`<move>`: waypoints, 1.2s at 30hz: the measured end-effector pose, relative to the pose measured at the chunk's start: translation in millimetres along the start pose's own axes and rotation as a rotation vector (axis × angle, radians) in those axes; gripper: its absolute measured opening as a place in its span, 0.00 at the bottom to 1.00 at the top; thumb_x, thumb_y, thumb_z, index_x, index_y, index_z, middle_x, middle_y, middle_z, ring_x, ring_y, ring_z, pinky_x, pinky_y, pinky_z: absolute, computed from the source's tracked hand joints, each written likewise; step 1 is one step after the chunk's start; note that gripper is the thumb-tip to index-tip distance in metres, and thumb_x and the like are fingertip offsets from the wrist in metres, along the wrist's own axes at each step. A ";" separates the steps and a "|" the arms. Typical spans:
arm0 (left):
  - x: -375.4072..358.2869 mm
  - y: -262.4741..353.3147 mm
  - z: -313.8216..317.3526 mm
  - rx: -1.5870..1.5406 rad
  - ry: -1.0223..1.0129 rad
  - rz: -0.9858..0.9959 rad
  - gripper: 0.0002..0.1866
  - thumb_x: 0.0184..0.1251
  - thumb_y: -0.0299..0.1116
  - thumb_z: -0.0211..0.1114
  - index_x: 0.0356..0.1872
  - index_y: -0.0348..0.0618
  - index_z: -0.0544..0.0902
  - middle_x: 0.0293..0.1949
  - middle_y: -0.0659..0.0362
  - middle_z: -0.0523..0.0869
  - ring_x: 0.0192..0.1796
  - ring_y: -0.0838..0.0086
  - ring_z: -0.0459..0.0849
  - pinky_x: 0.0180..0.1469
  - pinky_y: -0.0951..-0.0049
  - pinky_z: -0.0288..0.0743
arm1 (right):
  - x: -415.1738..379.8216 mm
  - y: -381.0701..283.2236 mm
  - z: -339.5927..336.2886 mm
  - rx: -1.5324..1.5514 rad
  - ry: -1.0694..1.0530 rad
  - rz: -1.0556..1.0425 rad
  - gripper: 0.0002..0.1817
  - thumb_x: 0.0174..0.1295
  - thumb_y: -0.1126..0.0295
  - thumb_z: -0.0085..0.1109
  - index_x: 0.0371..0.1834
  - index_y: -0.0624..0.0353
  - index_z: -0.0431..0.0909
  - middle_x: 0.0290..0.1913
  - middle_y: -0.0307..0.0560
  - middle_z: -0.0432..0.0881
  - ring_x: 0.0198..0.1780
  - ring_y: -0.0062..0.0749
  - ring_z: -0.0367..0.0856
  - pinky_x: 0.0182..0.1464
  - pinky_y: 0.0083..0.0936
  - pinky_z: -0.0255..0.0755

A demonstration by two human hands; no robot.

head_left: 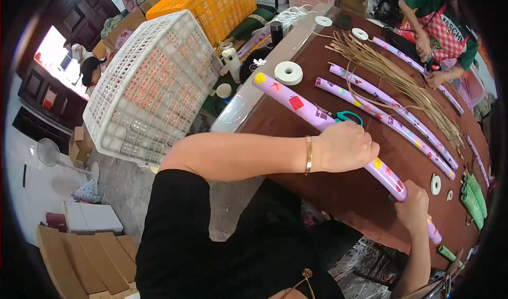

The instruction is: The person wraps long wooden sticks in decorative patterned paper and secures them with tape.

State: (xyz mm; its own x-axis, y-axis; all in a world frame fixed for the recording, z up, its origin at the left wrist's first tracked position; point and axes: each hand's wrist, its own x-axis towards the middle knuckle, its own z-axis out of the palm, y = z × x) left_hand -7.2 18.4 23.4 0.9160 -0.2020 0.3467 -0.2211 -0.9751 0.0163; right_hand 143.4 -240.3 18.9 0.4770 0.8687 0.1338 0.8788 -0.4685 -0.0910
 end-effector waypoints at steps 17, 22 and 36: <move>3.7 1.8 -28.6 -0.377 -0.419 -0.105 0.14 0.60 0.42 0.68 0.30 0.41 0.80 0.26 0.51 0.85 0.32 0.58 0.88 0.34 0.58 0.80 | 0.1 11.7 -35.1 -0.250 0.338 -0.142 0.16 0.42 0.79 0.68 0.33 0.59 0.71 0.29 0.54 0.74 0.33 0.58 0.76 0.35 0.49 0.69; 7.0 -13.4 -21.8 0.208 0.279 0.065 0.06 0.59 0.34 0.62 0.27 0.45 0.80 0.29 0.57 0.82 0.36 0.63 0.86 0.37 0.63 0.79 | -8.4 12.0 -37.3 0.077 -0.084 0.174 0.12 0.46 0.76 0.70 0.31 0.62 0.76 0.28 0.64 0.80 0.35 0.63 0.81 0.38 0.49 0.73; 5.2 -7.3 -21.4 -0.097 -0.007 -0.033 0.06 0.56 0.30 0.62 0.28 0.38 0.84 0.24 0.48 0.86 0.31 0.55 0.89 0.34 0.55 0.81 | -10.0 34.7 -33.8 -0.180 0.141 0.066 0.11 0.49 0.77 0.69 0.31 0.62 0.74 0.30 0.61 0.81 0.35 0.63 0.81 0.37 0.49 0.72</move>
State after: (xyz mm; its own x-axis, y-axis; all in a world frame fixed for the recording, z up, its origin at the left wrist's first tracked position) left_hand -8.0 26.4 45.1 0.9256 -0.1712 0.3376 -0.2221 -0.9678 0.1182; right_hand 169.7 -270.7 47.7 0.5198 0.8100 0.2714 0.8283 -0.5557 0.0721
